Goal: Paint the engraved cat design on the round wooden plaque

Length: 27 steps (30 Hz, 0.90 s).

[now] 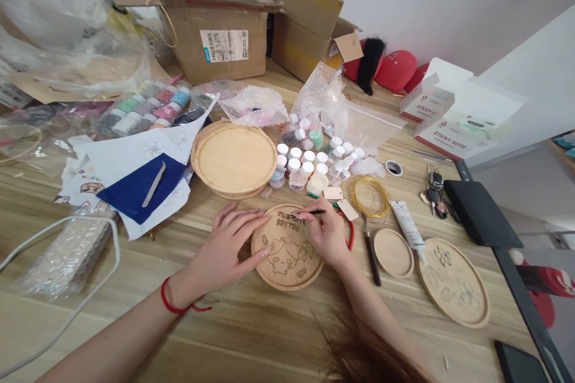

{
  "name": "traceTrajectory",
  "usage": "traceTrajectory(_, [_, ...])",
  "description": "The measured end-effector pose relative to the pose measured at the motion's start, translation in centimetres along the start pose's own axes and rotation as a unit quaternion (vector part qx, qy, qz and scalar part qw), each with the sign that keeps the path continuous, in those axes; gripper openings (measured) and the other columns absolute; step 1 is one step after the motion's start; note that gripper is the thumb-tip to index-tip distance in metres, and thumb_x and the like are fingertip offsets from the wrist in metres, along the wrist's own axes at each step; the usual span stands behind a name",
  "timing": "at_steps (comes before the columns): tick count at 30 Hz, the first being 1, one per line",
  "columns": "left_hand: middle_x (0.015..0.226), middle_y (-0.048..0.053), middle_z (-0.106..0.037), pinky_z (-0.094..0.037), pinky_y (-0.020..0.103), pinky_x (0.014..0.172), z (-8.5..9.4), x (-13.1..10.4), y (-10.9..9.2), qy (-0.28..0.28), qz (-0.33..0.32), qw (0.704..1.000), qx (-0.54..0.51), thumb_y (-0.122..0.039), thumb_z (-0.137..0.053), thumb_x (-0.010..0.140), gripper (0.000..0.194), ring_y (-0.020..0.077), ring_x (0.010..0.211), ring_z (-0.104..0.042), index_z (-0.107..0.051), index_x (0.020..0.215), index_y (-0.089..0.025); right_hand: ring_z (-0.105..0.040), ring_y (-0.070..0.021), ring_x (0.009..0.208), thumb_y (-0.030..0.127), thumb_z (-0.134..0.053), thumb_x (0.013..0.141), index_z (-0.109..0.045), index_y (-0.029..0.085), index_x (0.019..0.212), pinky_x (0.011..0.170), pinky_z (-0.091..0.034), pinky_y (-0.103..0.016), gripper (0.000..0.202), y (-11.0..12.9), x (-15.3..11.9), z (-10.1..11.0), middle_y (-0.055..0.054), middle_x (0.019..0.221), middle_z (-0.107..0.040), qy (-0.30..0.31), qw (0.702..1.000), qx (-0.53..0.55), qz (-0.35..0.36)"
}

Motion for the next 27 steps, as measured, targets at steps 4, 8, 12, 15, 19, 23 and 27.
traceTrajectory(4, [0.136,0.007,-0.057,-0.027,0.05,0.115,-0.08,-0.05,0.06,0.004,-0.001,1.0,0.003,-0.043,-0.057,0.091,0.053,0.0262,0.127,-0.048,-0.046,0.139,-0.024,-0.065,-0.0228,0.079,0.024,-0.055,0.091,-0.06,0.025,0.079,0.074,-0.052,-0.038,0.013,-0.13,0.15,0.06,-0.005,0.08,-0.069,0.009,1.0,0.007,-0.011])
traceTrajectory(8, [0.136,0.007,-0.056,-0.025,0.049,0.116,-0.15,-0.08,0.1,0.007,-0.002,1.0,0.006,-0.043,-0.057,0.091,0.053,0.0256,0.127,-0.047,-0.045,0.139,-0.023,-0.065,-0.0233,0.08,0.026,-0.056,0.091,-0.06,0.025,0.08,0.075,-0.051,-0.039,0.012,-0.32,0.1,0.11,-0.005,0.082,-0.07,0.014,1.0,0.018,-0.018])
traceTrajectory(12, [0.136,0.008,-0.056,-0.025,0.049,0.116,-0.23,-0.07,0.13,0.009,-0.001,1.0,0.008,-0.044,-0.055,0.092,0.052,0.0262,0.127,-0.047,-0.045,0.139,-0.024,-0.065,-0.0227,0.078,0.026,-0.057,0.091,-0.06,0.025,0.081,0.074,-0.051,-0.038,0.01,-0.48,-0.06,0.3,-0.004,0.081,-0.07,-0.004,0.999,0.023,-0.023])
traceTrajectory(15, [0.136,0.008,-0.056,-0.025,0.049,0.115,-0.23,-0.05,0.12,0.007,-0.002,1.0,0.009,-0.044,-0.055,0.092,0.052,0.0261,0.127,-0.047,-0.045,0.139,-0.024,-0.065,-0.0224,0.078,0.026,-0.057,0.091,-0.06,0.025,0.081,0.073,-0.052,-0.037,0.01,-0.54,-0.14,0.24,-0.005,0.08,-0.07,-0.005,0.999,0.015,-0.035])
traceTrajectory(19, [0.136,0.007,-0.056,-0.024,0.049,0.116,-0.19,-0.05,0.02,0.009,-0.003,1.0,0.009,-0.044,-0.056,0.092,0.053,0.0255,0.127,-0.047,-0.045,0.139,-0.024,-0.066,-0.022,0.078,0.025,-0.056,0.091,-0.06,0.024,0.08,0.073,-0.052,-0.037,0.012,-0.3,-0.12,0.06,-0.005,0.081,-0.07,0.001,0.999,0.011,-0.033])
traceTrajectory(23, [0.136,0.007,-0.056,-0.023,0.049,0.116,-0.14,-0.04,-0.02,0.007,-0.005,1.0,0.009,-0.043,-0.056,0.092,0.053,0.0248,0.127,-0.047,-0.044,0.14,-0.023,-0.065,-0.0224,0.078,0.024,-0.055,0.092,-0.059,0.024,0.08,0.073,-0.052,-0.038,0.013,-0.01,-0.07,0.05,-0.006,0.081,-0.071,-0.003,1.0,0.002,-0.026])
traceTrajectory(27, [0.137,0.007,-0.056,-0.023,0.049,0.116,-0.25,-0.07,0.1,0.008,-0.006,1.0,0.011,-0.043,-0.055,0.092,0.053,0.025,0.128,-0.047,-0.044,0.14,-0.024,-0.064,-0.0225,0.078,0.022,-0.054,0.091,-0.059,0.024,0.08,0.074,-0.052,-0.038,0.012,0.15,-0.1,0.09,-0.005,0.08,-0.071,-0.005,1.0,0.002,-0.014])
Point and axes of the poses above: each hand's wrist, its own x-axis towards the middle knuckle, its own z-axis out of the back of the hand, y = z × x, the point moved 4 cm from there along x, towards the middle knuckle
